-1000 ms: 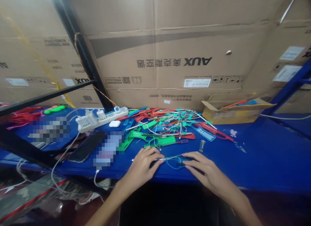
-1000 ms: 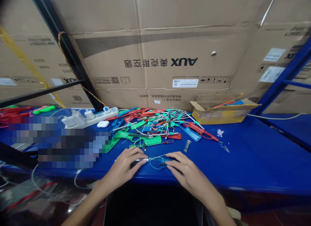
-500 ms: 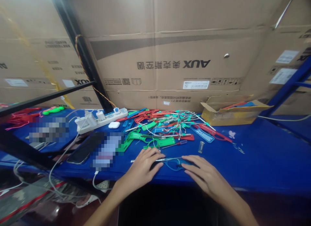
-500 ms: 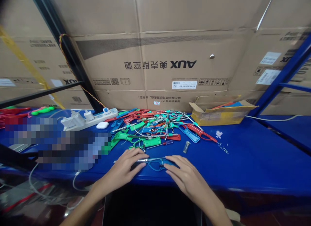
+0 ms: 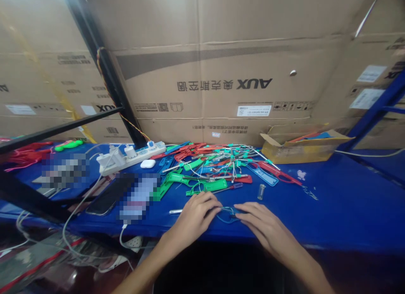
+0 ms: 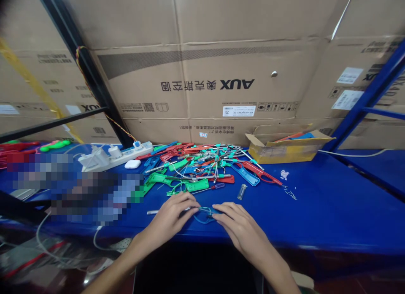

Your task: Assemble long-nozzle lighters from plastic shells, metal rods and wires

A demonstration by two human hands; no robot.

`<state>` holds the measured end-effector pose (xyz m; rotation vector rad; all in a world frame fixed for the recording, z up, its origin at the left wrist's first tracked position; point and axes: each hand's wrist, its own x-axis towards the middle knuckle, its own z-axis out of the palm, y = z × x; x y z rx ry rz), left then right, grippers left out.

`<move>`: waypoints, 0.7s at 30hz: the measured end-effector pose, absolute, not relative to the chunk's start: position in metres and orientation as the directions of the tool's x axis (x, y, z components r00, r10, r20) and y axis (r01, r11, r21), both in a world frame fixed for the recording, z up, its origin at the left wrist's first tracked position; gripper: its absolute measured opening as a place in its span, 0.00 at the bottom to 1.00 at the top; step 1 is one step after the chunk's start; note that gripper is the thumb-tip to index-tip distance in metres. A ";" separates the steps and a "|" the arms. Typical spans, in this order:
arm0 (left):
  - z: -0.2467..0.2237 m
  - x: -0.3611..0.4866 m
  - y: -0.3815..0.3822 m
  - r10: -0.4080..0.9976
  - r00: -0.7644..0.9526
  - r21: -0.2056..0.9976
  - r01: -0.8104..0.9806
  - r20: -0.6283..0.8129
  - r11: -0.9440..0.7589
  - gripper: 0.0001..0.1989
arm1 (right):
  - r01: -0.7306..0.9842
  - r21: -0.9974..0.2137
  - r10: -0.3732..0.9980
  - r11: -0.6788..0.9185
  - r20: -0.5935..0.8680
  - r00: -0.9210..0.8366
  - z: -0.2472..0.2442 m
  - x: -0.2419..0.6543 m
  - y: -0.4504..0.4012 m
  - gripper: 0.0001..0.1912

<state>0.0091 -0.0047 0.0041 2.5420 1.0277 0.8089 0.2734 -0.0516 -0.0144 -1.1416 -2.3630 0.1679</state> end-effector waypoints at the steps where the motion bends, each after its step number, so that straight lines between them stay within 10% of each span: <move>1: 0.004 0.009 -0.005 0.698 0.595 0.428 0.552 0.400 -0.716 0.06 | 0.702 -0.318 0.764 0.637 0.384 -0.519 -0.014 0.273 -0.052 0.15; 21: 0.005 0.010 -0.013 0.528 0.683 0.087 0.568 0.505 -0.818 0.13 | 0.762 -0.288 0.806 0.580 0.336 -0.487 -0.005 0.266 -0.052 0.18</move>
